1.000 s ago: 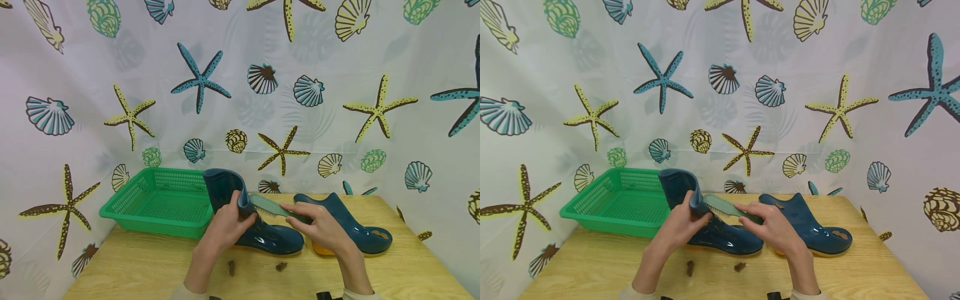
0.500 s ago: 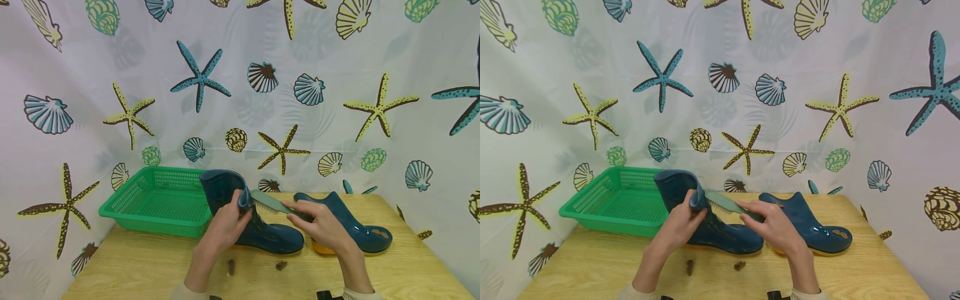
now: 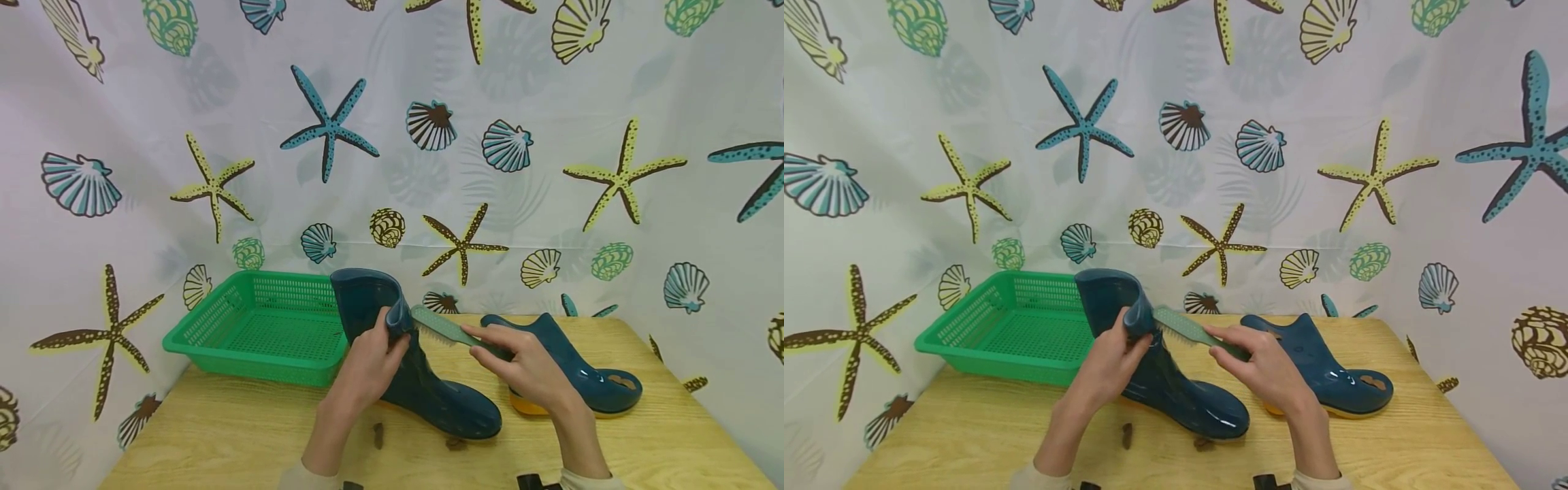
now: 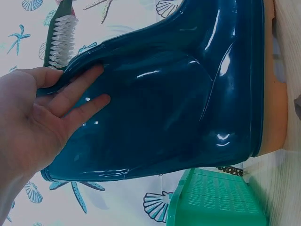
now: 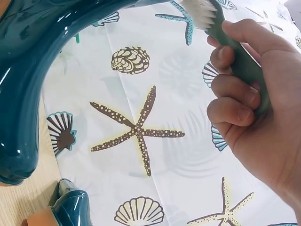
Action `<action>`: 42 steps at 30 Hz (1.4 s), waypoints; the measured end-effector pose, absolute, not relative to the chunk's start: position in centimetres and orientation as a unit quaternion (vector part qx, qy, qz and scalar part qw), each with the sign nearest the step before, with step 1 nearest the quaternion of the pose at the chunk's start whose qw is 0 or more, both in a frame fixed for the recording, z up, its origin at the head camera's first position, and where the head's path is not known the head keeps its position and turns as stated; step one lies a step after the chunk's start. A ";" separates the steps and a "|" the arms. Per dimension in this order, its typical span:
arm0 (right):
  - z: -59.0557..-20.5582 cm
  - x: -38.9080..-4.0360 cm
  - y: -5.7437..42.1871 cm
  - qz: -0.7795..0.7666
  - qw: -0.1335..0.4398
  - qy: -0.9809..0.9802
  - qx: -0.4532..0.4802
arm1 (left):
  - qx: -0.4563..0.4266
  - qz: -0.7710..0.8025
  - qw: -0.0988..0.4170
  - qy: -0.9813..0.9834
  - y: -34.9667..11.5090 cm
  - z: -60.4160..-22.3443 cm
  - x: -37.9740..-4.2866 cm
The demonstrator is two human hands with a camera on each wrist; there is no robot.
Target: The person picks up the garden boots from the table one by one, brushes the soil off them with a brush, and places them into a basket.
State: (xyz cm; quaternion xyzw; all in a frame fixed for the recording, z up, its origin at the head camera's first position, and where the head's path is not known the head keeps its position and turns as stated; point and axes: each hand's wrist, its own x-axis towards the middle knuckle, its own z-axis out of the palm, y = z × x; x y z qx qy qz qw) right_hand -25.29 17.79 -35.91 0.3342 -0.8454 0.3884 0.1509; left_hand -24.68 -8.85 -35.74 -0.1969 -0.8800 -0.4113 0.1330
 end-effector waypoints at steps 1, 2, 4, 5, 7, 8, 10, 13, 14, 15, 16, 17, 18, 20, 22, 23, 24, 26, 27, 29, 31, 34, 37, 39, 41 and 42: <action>-35.9 -25.3 17.8 0.390 0.150 -0.845 0.334 | -0.196 -0.412 0.132 -0.880 -8.9 -35.7 -24.7; -35.9 -25.3 17.8 0.390 0.149 -0.846 0.332 | -0.196 -0.412 0.132 -0.880 -8.9 -35.7 -24.7; -35.8 -25.2 17.8 0.391 0.149 -0.846 0.331 | -0.193 -0.415 0.134 -0.879 -9.0 -35.7 -24.7; -35.8 -25.2 17.8 0.392 0.149 -0.846 0.330 | -0.191 -0.417 0.136 -0.878 -9.0 -35.7 -24.7; -35.7 -25.2 17.8 0.393 0.148 -0.845 0.330 | -0.188 -0.425 0.142 -0.874 -9.1 -35.6 -24.7; -35.6 -25.1 17.8 0.394 0.148 -0.845 0.331 | -0.186 -0.433 0.142 -0.871 -9.2 -35.6 -24.6; -35.5 -25.1 17.8 0.396 0.150 -0.842 0.334 | -0.184 -0.447 0.144 -0.863 -9.4 -35.5 -24.5; -35.3 -25.0 18.0 0.397 0.155 -0.840 0.336 | -0.190 -0.464 0.154 -0.851 -9.7 -35.4 -24.4; -35.3 -24.9 18.0 0.397 0.158 -0.839 0.336 | -0.192 -0.468 0.158 -0.848 -9.7 -35.3 -24.4; -35.2 -24.9 18.1 0.396 0.161 -0.839 0.336 | -0.194 -0.468 0.163 -0.847 -9.8 -35.3 -24.3; -35.2 -24.9 18.2 0.394 0.165 -0.840 0.335 | -0.196 -0.467 0.168 -0.846 -9.9 -35.2 -24.3; -35.2 -24.8 18.2 0.394 0.167 -0.841 0.333 | -0.197 -0.465 0.171 -0.846 -9.9 -35.2 -24.2; -35.1 -24.8 18.3 0.393 0.168 -0.841 0.332 | -0.197 -0.463 0.173 -0.847 -9.9 -35.2 -24.2; -35.1 -24.8 18.5 0.392 0.169 -0.842 0.330 | -0.196 -0.456 0.175 -0.850 -10.0 -35.1 -24.2; -35.1 -24.7 18.7 0.396 0.165 -0.842 0.327 | -0.194 -0.445 0.181 -0.855 -10.1 -35.0 -24.2; -35.1 -24.7 18.8 0.400 0.161 -0.841 0.327 | -0.195 -0.441 0.185 -0.856 -10.2 -34.9 -24.1; -35.0 -24.7 18.9 0.403 0.158 -0.840 0.328 | -0.196 -0.435 0.194 -0.857 -10.2 -34.9 -24.1; -35.0 -24.6 19.1 0.409 0.154 -0.836 0.332 | -0.199 -0.424 0.215 -0.857 -10.4 -34.9 -24.1; -35.0 -24.5 19.2 0.412 0.153 -0.834 0.335 | -0.201 -0.421 0.226 -0.855 -10.5 -34.8 -24.1; -35.0 -24.5 19.3 0.413 0.154 -0.828 0.346 | -0.205 -0.414 0.248 -0.852 -10.6 -34.8 -24.1; -35.0 -24.5 19.3 0.414 0.155 -0.823 0.358 | -0.207 -0.409 0.266 -0.848 -10.8 -34.9 -24.1; -35.0 -24.5 19.2 0.418 0.149 -0.816 0.370 | -0.214 -0.410 0.287 -0.839 -10.9 -35.1 -24.3; -35.1 -24.5 19.0 0.425 0.136 -0.813 0.374 | -0.220 -0.410 0.317 -0.826 -11.0 -35.2 -24.5; -35.1 -24.6 18.9 0.427 0.127 -0.811 0.378 | -0.223 -0.408 0.340 -0.817 -11.0 -35.4 -24.7; -35.1 -24.6 18.8 0.422 0.123 -0.812 0.384 | -0.226 -0.405 0.360 -0.809 -11.0 -35.6 -25.0; -35.1 -24.6 18.8 0.417 0.122 -0.814 0.385 | -0.228 -0.407 0.367 -0.805 -11.0 -35.7 -25.1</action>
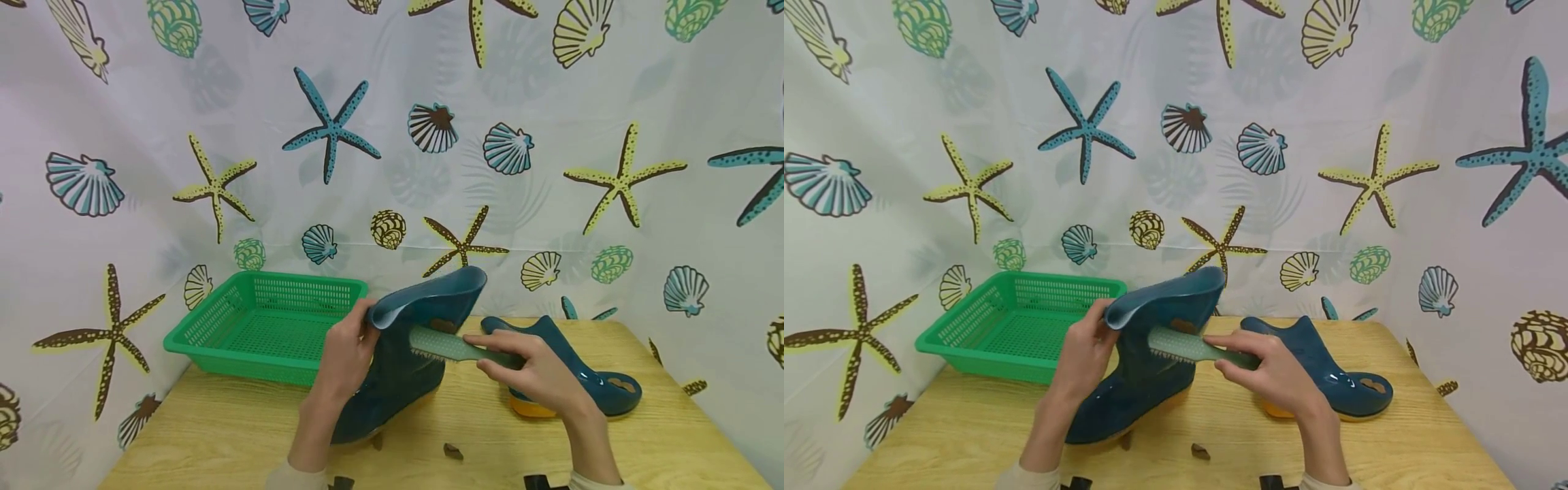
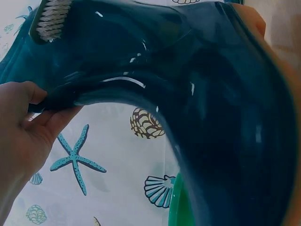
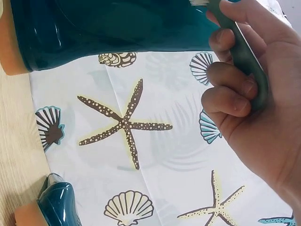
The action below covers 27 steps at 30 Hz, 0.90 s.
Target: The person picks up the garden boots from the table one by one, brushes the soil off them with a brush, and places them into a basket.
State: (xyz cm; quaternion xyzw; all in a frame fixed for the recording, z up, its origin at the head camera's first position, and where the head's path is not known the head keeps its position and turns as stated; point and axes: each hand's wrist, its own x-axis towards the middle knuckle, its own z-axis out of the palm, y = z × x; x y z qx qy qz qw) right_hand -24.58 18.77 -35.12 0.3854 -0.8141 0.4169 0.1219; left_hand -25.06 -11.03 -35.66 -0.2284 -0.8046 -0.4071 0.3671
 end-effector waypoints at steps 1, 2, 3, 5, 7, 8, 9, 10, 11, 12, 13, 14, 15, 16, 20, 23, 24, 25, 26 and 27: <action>-35.1 -24.6 18.7 0.413 0.119 -0.816 0.387 | -0.231 -0.411 0.371 -0.800 -11.0 -35.7 -25.1; -35.1 -24.6 18.6 0.408 0.117 -0.819 0.387 | -0.234 -0.418 0.374 -0.794 -11.0 -35.8 -25.2; -35.0 -24.6 18.5 0.403 0.115 -0.822 0.385 | -0.239 -0.427 0.375 -0.787 -11.0 -35.9 -25.3; -35.0 -24.6 18.4 0.398 0.110 -0.826 0.384 | -0.247 -0.449 0.375 -0.773 -11.1 -36.1 -25.5; -35.0 -24.6 18.4 0.397 0.101 -0.829 0.381 | -0.251 -0.468 0.376 -0.760 -11.1 -36.4 -25.8; -35.0 -24.6 18.4 0.396 0.099 -0.830 0.380 | -0.253 -0.477 0.376 -0.753 -11.1 -36.5 -25.9; -35.1 -24.7 18.4 0.395 0.097 -0.831 0.380 | -0.253 -0.486 0.375 -0.748 -11.1 -36.7 -26.1; -35.1 -24.7 18.4 0.393 0.096 -0.832 0.380 | -0.253 -0.493 0.374 -0.744 -11.1 -36.8 -26.2; -35.1 -24.7 18.5 0.392 0.095 -0.833 0.379 | -0.250 -0.499 0.373 -0.741 -11.2 -37.0 -26.3; -35.2 -24.7 18.5 0.390 0.095 -0.835 0.377 | -0.245 -0.506 0.370 -0.740 -11.2 -37.1 -26.4; -35.2 -24.7 18.6 0.387 0.096 -0.836 0.377 | -0.242 -0.511 0.368 -0.738 -11.2 -37.3 -26.5; -35.2 -24.7 18.6 0.385 0.097 -0.838 0.375 | -0.234 -0.520 0.361 -0.738 -11.2 -37.4 -26.5; -35.2 -24.7 18.7 0.384 0.097 -0.839 0.373 | -0.227 -0.529 0.353 -0.738 -11.2 -37.6 -26.6; -35.2 -24.7 18.7 0.382 0.096 -0.841 0.371 | -0.220 -0.535 0.345 -0.739 -11.2 -37.8 -26.7; -35.3 -24.7 18.7 0.379 0.084 -0.847 0.363 | -0.200 -0.558 0.313 -0.742 -11.1 -38.3 -27.1; -35.3 -24.7 18.7 0.372 0.080 -0.853 0.357 | -0.201 -0.562 0.300 -0.744 -11.1 -38.6 -27.3; -35.3 -24.7 18.7 0.369 0.080 -0.855 0.355 | -0.202 -0.563 0.298 -0.744 -11.1 -38.6 -27.3; -35.3 -24.7 18.7 0.366 0.081 -0.857 0.354 | -0.204 -0.564 0.295 -0.744 -11.1 -38.6 -27.3; -35.3 -24.7 18.7 0.363 0.082 -0.859 0.353 | -0.204 -0.565 0.294 -0.744 -11.0 -38.6 -27.3; -35.3 -24.7 18.7 0.359 0.084 -0.861 0.351 | -0.204 -0.567 0.291 -0.743 -11.0 -38.6 -27.2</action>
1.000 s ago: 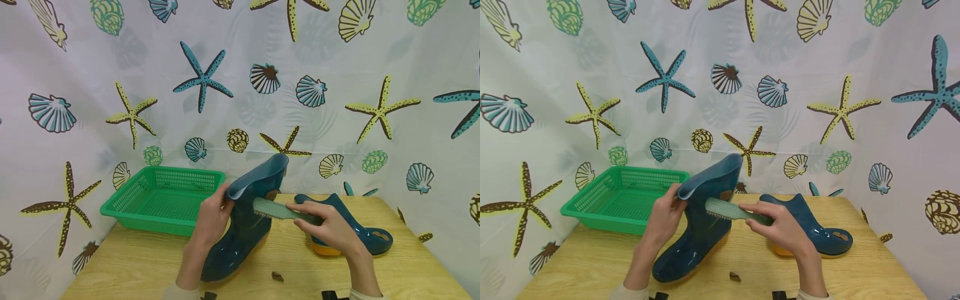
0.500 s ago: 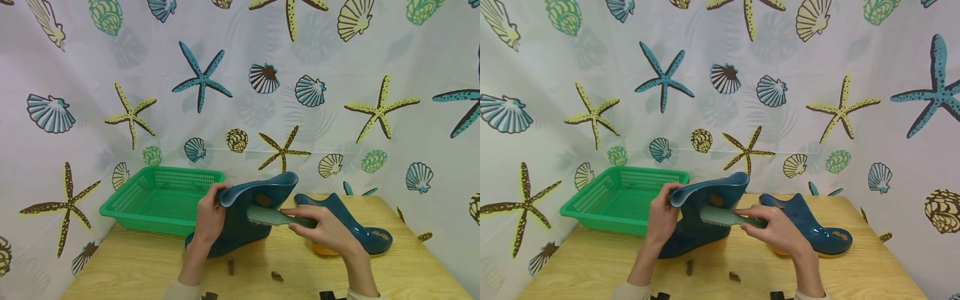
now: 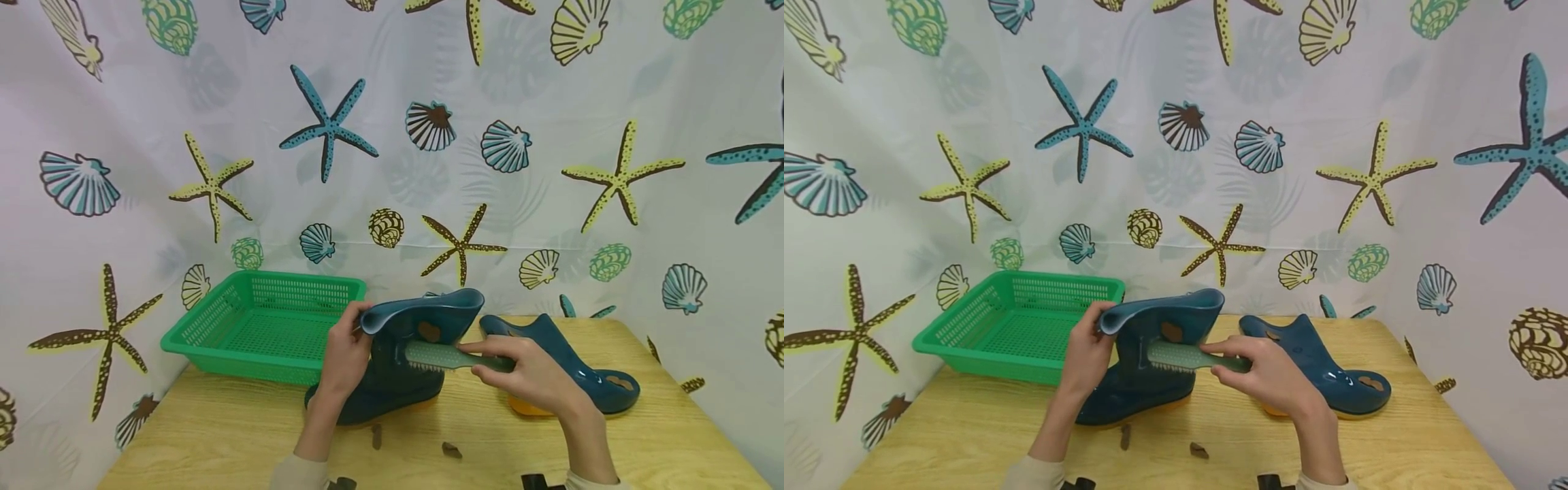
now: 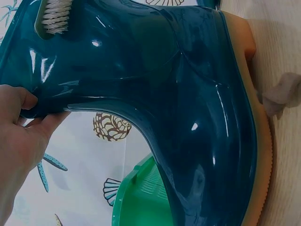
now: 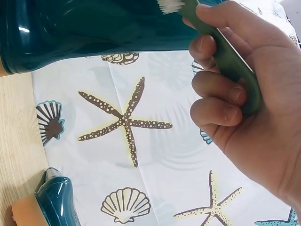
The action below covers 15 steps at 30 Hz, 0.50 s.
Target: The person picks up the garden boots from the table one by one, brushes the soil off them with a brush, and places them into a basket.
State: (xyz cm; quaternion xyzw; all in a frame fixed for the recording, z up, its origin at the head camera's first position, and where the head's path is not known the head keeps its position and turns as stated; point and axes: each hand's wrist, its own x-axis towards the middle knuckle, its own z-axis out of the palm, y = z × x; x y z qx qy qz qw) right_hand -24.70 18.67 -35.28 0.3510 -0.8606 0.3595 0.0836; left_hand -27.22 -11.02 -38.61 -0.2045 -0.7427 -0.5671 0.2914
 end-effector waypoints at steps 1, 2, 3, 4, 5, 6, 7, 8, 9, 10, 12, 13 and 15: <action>-35.3 -24.7 18.7 0.357 0.084 -0.862 0.350 | -0.204 -0.568 0.290 -0.742 -11.0 -38.6 -27.2; -35.3 -24.7 18.7 0.355 0.084 -0.864 0.348 | -0.204 -0.570 0.289 -0.741 -10.9 -38.6 -27.2; -35.3 -24.7 18.7 0.355 0.083 -0.864 0.347 | -0.204 -0.571 0.288 -0.741 -10.9 -38.6 -27.2; -35.3 -24.7 18.8 0.354 0.082 -0.865 0.346 | -0.204 -0.574 0.286 -0.739 -10.9 -38.6 -27.1; -35.3 -24.7 18.8 0.355 0.080 -0.865 0.346 | -0.204 -0.575 0.286 -0.739 -10.8 -38.5 -27.1; -35.3 -24.7 18.8 0.355 0.079 -0.865 0.346 | -0.203 -0.576 0.286 -0.739 -10.8 -38.5 -27.2; -35.2 -24.7 18.8 0.355 0.077 -0.865 0.346 | -0.203 -0.575 0.286 -0.739 -10.8 -38.5 -27.2; -35.2 -24.7 18.8 0.355 0.077 -0.865 0.347 | -0.203 -0.576 0.285 -0.739 -10.8 -38.5 -27.2; -35.2 -24.8 18.8 0.355 0.076 -0.865 0.347 | -0.201 -0.576 0.282 -0.741 -10.8 -38.4 -27.1; -35.3 -24.8 18.8 0.354 0.075 -0.865 0.347 | -0.199 -0.577 0.277 -0.742 -10.8 -38.4 -27.1; -35.3 -24.8 18.8 0.351 0.075 -0.867 0.346 | -0.192 -0.579 0.263 -0.748 -10.8 -38.3 -27.0; -35.3 -24.8 18.8 0.349 0.075 -0.868 0.345 | -0.187 -0.582 0.253 -0.750 -10.9 -38.3 -27.0; -35.4 -24.8 18.8 0.347 0.075 -0.870 0.343 | -0.174 -0.590 0.231 -0.754 -10.9 -38.2 -26.9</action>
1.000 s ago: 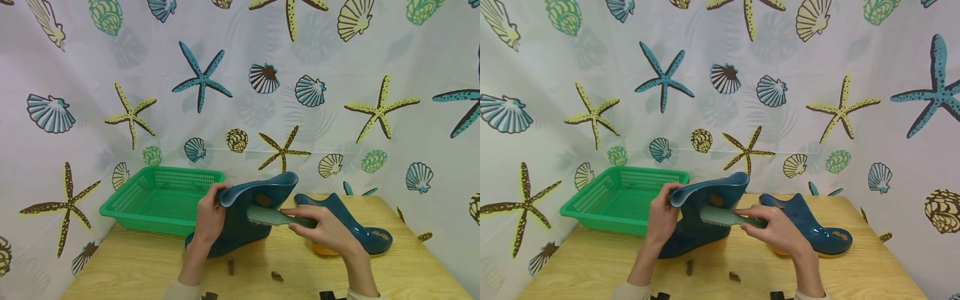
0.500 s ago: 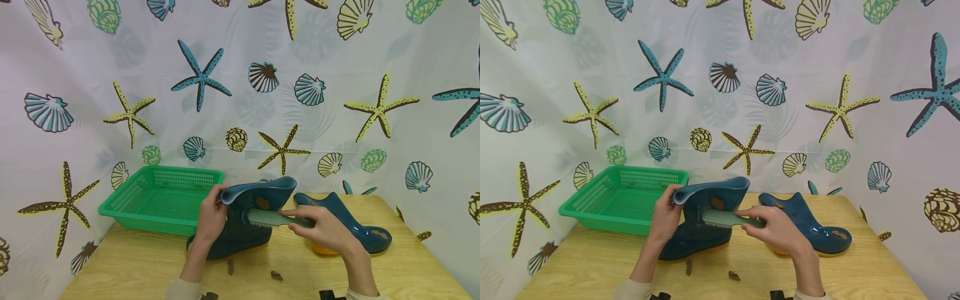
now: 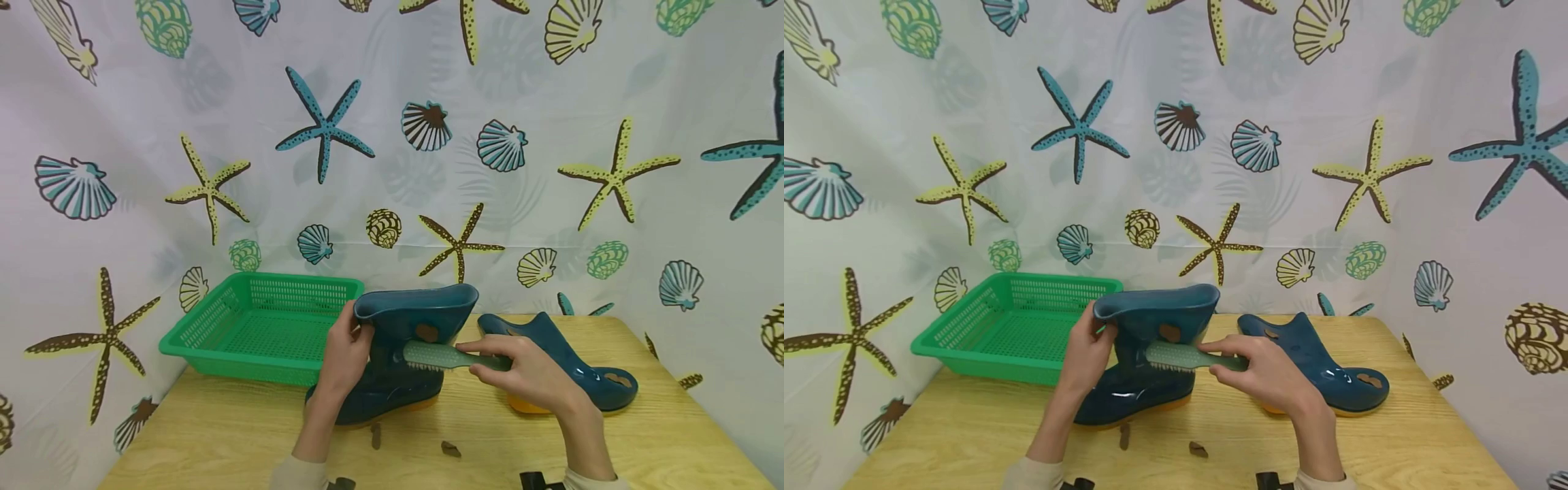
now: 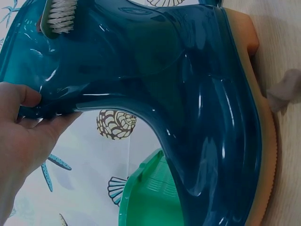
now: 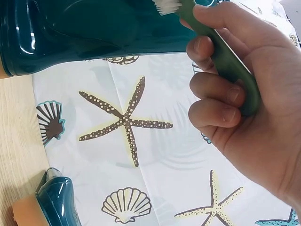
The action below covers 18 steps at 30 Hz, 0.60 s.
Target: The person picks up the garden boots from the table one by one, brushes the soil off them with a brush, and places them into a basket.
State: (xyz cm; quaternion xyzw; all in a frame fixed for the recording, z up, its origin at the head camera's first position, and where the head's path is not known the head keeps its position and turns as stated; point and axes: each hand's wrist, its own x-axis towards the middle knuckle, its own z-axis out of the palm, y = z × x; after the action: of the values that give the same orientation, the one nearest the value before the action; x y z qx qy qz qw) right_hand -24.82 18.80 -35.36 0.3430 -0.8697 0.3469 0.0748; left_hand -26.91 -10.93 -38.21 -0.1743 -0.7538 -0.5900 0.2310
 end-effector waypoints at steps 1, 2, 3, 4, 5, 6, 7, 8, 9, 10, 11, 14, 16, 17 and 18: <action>-35.3 -24.9 18.8 0.345 0.075 -0.871 0.341 | -0.168 -0.595 0.221 -0.754 -11.0 -38.2 -26.9; -35.3 -24.9 18.8 0.344 0.077 -0.872 0.340 | -0.161 -0.599 0.213 -0.755 -11.0 -38.1 -26.9; -35.3 -24.9 18.8 0.343 0.080 -0.873 0.339 | -0.154 -0.602 0.205 -0.756 -11.0 -38.0 -26.9; -35.3 -24.9 18.7 0.341 0.083 -0.874 0.337 | -0.146 -0.604 0.198 -0.758 -11.0 -38.0 -26.9; -35.3 -24.9 18.7 0.341 0.086 -0.874 0.336 | -0.136 -0.606 0.192 -0.760 -11.0 -37.9 -26.9; -35.2 -24.9 18.7 0.340 0.089 -0.875 0.334 | -0.127 -0.606 0.188 -0.762 -11.0 -37.8 -26.9; -35.2 -24.8 18.7 0.339 0.094 -0.875 0.332 | -0.119 -0.606 0.185 -0.764 -10.9 -37.8 -26.9; -35.2 -24.8 18.7 0.340 0.098 -0.875 0.331 | -0.111 -0.604 0.183 -0.768 -10.9 -37.7 -26.9; -35.1 -24.7 18.7 0.340 0.102 -0.874 0.331 | -0.105 -0.601 0.183 -0.771 -10.9 -37.7 -26.9; -35.1 -24.7 18.7 0.341 0.104 -0.874 0.331 | -0.100 -0.599 0.183 -0.773 -10.9 -37.6 -26.9; -35.1 -24.7 18.8 0.343 0.106 -0.872 0.332 | -0.097 -0.597 0.182 -0.775 -10.9 -37.6 -26.9; -35.0 -24.6 18.8 0.352 0.110 -0.866 0.339 | -0.093 -0.589 0.186 -0.781 -10.9 -37.5 -26.8; -35.0 -24.5 18.9 0.360 0.116 -0.859 0.344 | -0.093 -0.584 0.190 -0.783 -10.9 -37.5 -26.7; -35.0 -24.5 18.9 0.364 0.121 -0.855 0.348 | -0.092 -0.582 0.193 -0.784 -10.9 -37.5 -26.7; -34.9 -24.4 18.9 0.366 0.131 -0.852 0.352 | -0.092 -0.580 0.196 -0.786 -11.0 -37.6 -26.8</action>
State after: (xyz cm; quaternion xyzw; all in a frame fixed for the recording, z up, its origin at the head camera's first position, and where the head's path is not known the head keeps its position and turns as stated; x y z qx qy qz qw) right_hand -24.44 18.90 -34.93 0.3515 -0.8516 0.3662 0.1307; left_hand -26.75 -10.97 -37.58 -0.0919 -0.7855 -0.5797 0.1962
